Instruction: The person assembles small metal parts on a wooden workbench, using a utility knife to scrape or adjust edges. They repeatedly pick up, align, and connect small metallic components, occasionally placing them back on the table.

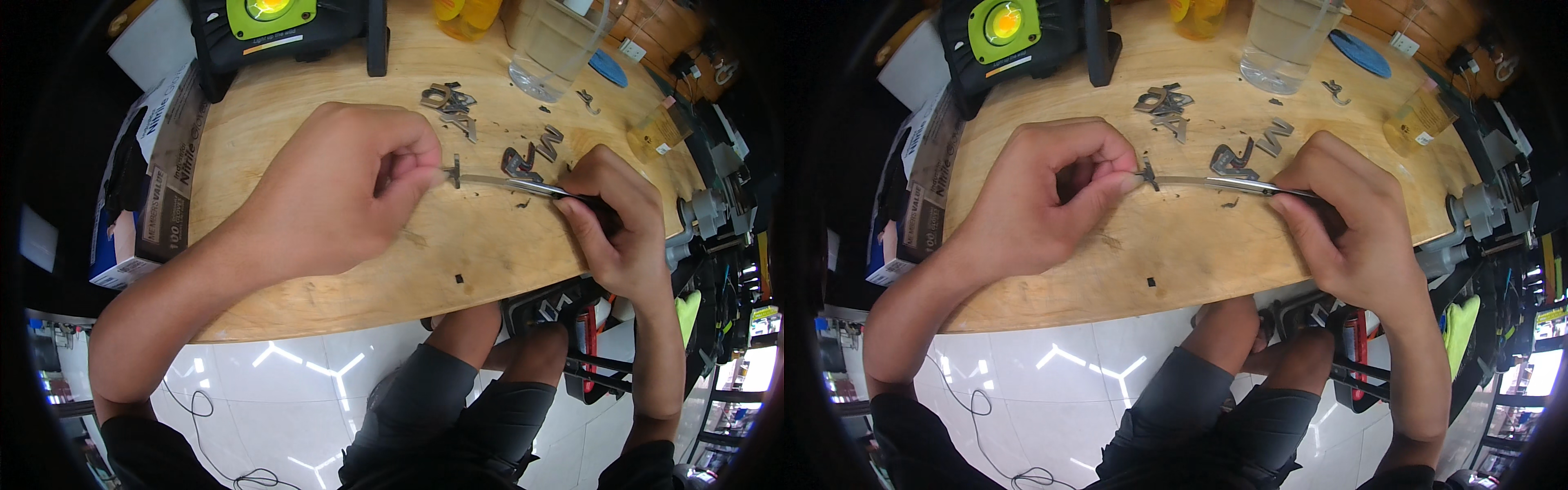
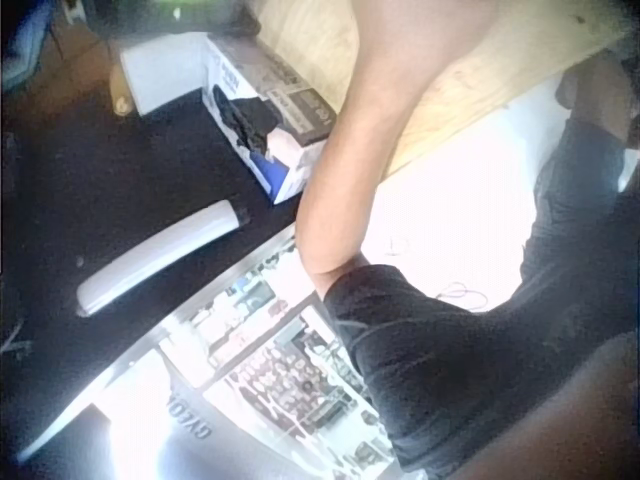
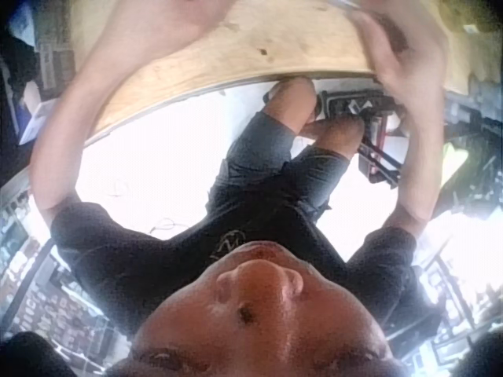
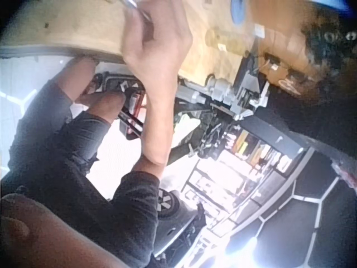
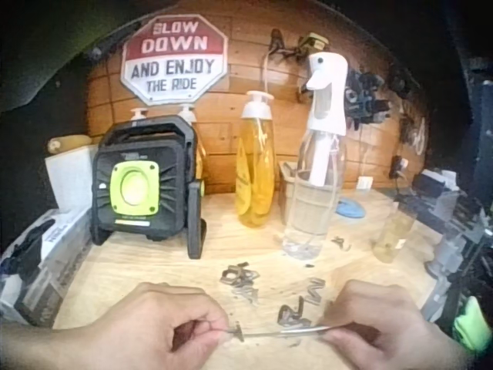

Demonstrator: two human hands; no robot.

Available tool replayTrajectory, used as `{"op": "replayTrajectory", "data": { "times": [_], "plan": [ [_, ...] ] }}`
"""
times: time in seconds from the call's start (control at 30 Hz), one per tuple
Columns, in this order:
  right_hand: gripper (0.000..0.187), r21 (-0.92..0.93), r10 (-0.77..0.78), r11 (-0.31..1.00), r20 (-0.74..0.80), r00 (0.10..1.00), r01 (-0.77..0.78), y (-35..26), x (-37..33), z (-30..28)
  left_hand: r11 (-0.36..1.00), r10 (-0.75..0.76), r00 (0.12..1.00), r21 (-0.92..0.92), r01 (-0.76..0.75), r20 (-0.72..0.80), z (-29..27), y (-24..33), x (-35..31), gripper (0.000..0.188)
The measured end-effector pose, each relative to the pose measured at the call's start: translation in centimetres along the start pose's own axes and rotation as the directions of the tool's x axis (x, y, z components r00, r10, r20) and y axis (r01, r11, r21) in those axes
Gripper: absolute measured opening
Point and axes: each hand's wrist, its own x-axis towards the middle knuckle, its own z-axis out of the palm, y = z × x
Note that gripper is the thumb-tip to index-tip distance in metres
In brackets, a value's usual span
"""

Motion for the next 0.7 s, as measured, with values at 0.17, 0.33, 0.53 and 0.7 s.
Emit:
{"op": "replayTrajectory", "data": {
  "times": [0.17,0.33,0.53,0.7],
  "plan": [
    [0.010,0.007,-0.008,1.000,-0.024,1.000,0.008,-0.22,0.24,0.50,1.000,-0.018,1.000,-0.014,0.017,-0.016,0.19,0.21,-0.02,0.007],
    [0.011,-0.030,-0.021,0.999,-0.014,1.000,0.020,0.06,-0.08,-0.04,1.000,0.001,1.000,-0.010,-0.001,-0.008,0.11,0.08,-0.04,0.007],
    [0.011,0.003,-0.031,1.000,-0.023,0.999,0.031,0.24,-0.04,0.07,1.000,0.019,1.000,0.007,-0.019,-0.016,0.11,-0.17,0.07,0.007],
    [0.010,0.012,0.000,1.000,-0.022,1.000,0.001,0.06,-0.12,0.03,1.000,0.020,1.000,0.016,-0.019,-0.005,0.03,-0.08,-0.01,0.007]
  ]
}}
